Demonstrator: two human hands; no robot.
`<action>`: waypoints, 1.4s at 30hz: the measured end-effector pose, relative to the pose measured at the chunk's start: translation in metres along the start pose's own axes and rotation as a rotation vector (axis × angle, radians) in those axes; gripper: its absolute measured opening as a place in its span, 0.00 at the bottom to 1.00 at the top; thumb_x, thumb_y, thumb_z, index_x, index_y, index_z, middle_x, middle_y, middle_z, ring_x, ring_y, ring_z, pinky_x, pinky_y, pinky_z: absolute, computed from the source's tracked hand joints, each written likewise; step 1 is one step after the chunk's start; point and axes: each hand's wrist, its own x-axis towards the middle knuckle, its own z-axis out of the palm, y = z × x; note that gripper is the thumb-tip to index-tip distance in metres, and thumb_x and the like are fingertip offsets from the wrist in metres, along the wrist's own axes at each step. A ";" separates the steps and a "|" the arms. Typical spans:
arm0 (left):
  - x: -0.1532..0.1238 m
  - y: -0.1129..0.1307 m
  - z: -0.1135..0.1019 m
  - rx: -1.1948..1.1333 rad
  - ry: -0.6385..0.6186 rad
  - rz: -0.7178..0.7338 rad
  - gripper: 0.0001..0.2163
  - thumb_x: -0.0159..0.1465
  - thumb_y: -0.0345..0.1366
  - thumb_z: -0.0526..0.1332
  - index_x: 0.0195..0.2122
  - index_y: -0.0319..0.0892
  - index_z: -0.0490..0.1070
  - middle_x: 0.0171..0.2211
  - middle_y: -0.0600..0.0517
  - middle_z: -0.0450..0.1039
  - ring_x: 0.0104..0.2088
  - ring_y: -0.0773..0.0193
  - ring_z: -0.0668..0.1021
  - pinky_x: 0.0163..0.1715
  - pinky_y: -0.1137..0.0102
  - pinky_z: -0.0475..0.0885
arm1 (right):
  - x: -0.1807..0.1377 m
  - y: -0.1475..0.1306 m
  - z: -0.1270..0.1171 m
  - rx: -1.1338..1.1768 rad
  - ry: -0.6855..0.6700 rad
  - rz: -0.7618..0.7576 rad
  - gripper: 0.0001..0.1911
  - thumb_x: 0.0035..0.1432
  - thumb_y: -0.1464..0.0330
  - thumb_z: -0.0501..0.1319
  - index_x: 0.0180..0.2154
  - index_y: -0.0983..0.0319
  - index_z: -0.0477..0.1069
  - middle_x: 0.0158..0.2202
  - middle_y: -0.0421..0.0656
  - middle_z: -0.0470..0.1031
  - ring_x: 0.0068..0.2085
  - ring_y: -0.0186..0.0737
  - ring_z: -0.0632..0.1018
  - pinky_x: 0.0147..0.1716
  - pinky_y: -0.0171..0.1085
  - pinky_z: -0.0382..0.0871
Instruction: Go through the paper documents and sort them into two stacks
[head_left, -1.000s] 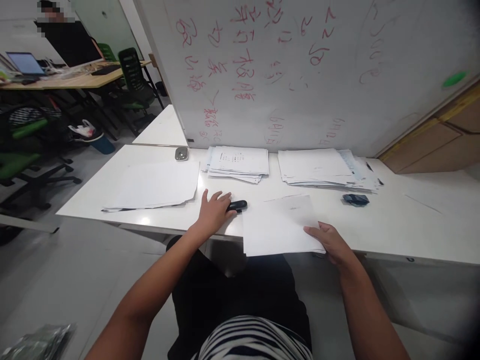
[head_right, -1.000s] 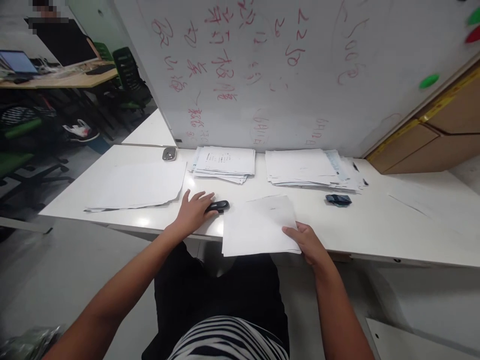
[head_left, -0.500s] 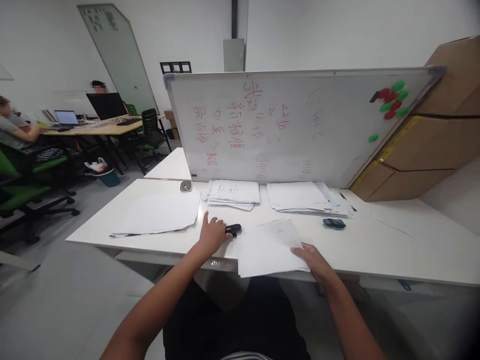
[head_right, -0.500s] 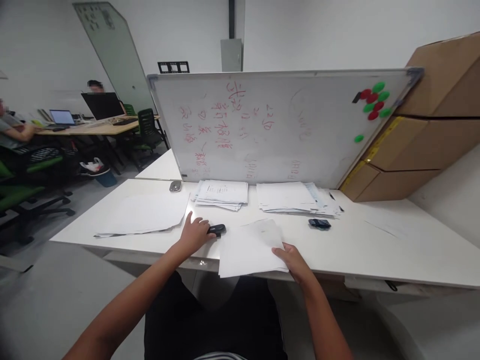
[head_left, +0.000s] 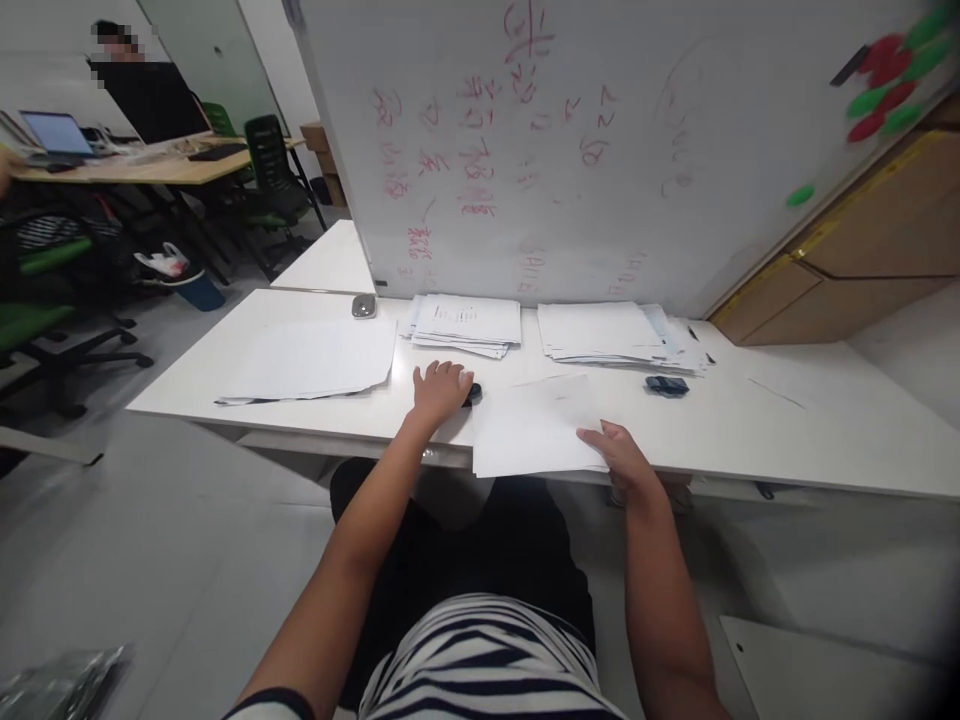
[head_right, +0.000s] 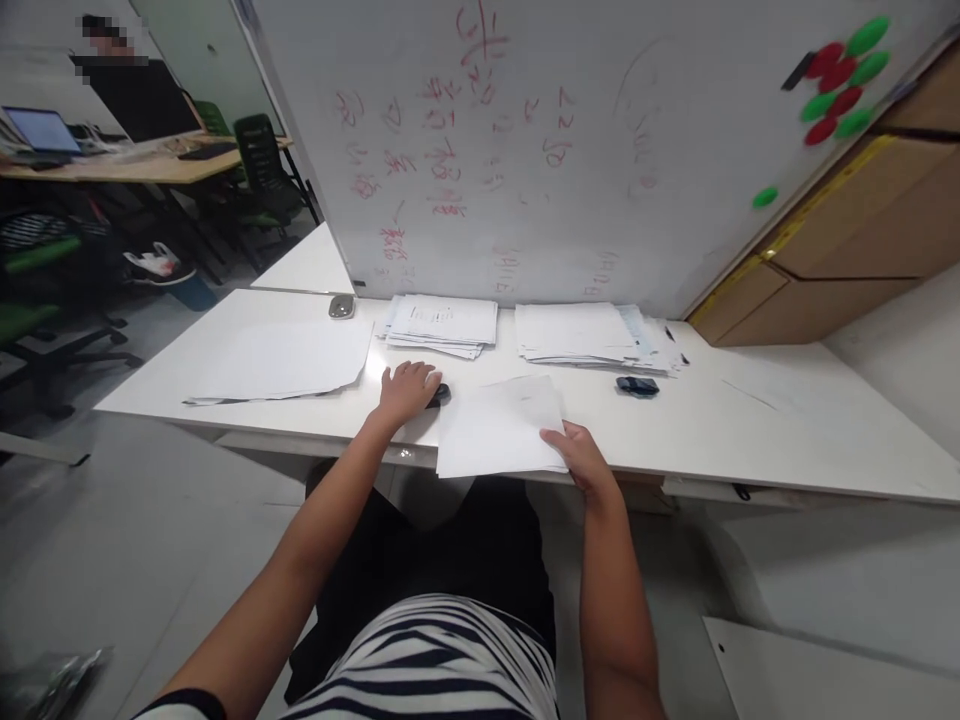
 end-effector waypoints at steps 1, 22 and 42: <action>0.001 0.000 0.001 -0.001 -0.007 -0.002 0.25 0.67 0.51 0.39 0.58 0.48 0.62 0.62 0.49 0.60 0.65 0.49 0.54 0.62 0.43 0.44 | 0.000 0.000 0.000 0.000 0.009 0.006 0.18 0.44 0.62 0.69 0.38 0.64 0.76 0.31 0.43 0.81 0.29 0.41 0.79 0.31 0.36 0.72; -0.005 -0.002 -0.004 -0.192 0.120 -0.027 0.26 0.68 0.52 0.38 0.53 0.45 0.67 0.48 0.48 0.74 0.49 0.55 0.73 0.46 0.64 0.66 | -0.013 -0.003 -0.012 0.048 0.236 -0.037 0.22 0.40 0.60 0.70 0.39 0.62 0.75 0.29 0.43 0.81 0.30 0.46 0.80 0.27 0.39 0.73; -0.002 -0.002 0.000 -0.121 0.163 -0.097 0.25 0.67 0.52 0.41 0.48 0.43 0.69 0.45 0.46 0.76 0.45 0.54 0.75 0.40 0.63 0.67 | 0.193 -0.099 0.120 -0.494 0.161 -0.479 0.28 0.60 0.64 0.50 0.58 0.70 0.57 0.49 0.56 0.73 0.43 0.43 0.78 0.36 0.41 0.75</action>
